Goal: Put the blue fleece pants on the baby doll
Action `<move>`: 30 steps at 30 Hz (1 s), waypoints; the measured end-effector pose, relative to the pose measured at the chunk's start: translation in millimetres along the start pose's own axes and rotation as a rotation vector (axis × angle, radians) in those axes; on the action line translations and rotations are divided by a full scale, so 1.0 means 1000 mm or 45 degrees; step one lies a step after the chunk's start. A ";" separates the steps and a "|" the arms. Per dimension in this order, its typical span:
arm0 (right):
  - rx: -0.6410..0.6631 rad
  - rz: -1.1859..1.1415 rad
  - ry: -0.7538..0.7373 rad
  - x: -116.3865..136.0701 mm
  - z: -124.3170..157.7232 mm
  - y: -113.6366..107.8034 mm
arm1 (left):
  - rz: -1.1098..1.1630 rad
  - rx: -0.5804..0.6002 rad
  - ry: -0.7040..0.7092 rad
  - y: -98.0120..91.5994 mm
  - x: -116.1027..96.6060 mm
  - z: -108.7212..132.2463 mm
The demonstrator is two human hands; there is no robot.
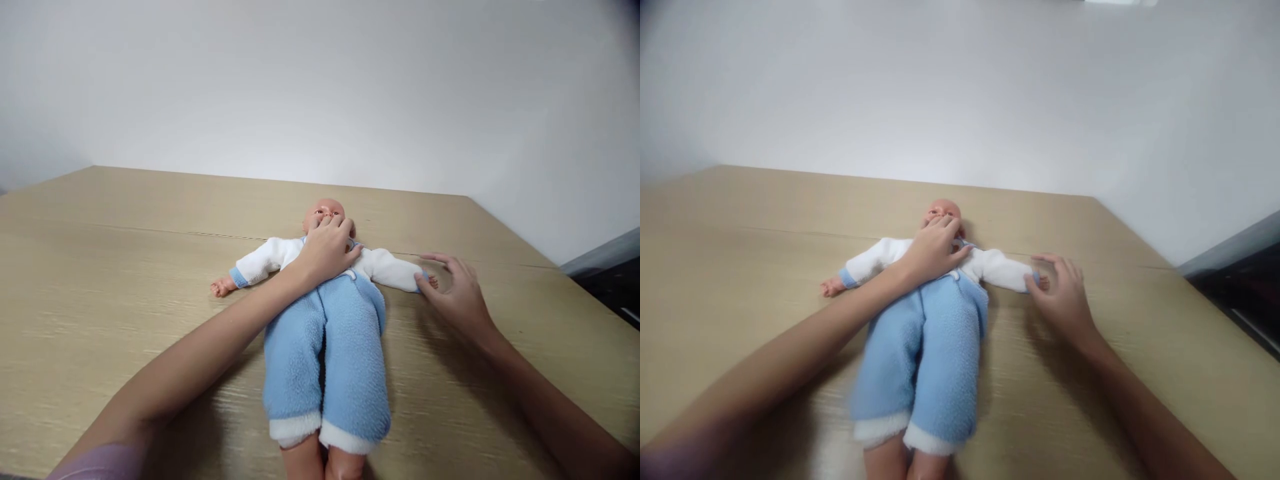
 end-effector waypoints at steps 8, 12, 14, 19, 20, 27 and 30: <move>0.564 -0.723 -0.006 0.070 0.037 0.059 | 0.414 0.134 0.435 -0.010 -0.032 0.002; 0.767 -0.754 0.117 0.064 0.041 0.074 | 0.362 0.372 0.387 0.004 -0.036 0.004; 0.734 -0.835 0.184 0.056 0.039 0.073 | 0.269 0.490 0.378 0.010 -0.037 0.006; 0.525 -1.038 0.241 0.043 0.030 0.071 | 0.292 0.622 0.380 0.017 -0.041 0.007; 0.462 -1.016 0.219 0.042 0.028 0.068 | 0.340 0.616 0.335 0.017 -0.039 0.005; 0.094 0.084 -0.247 0.037 0.013 0.018 | 0.557 0.487 0.099 0.024 -0.026 0.000; 0.172 0.288 -0.402 0.022 0.006 0.009 | 0.610 0.422 0.141 0.026 -0.025 0.001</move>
Point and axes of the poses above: each hand's wrist, its own z-axis away from the middle knuckle, its own y-axis out of the palm, x = y × z, the point moved 6 cm from there along -z, towards the middle knuckle, and after that the axes turned 8 degrees about x, right-handed, at the moved point
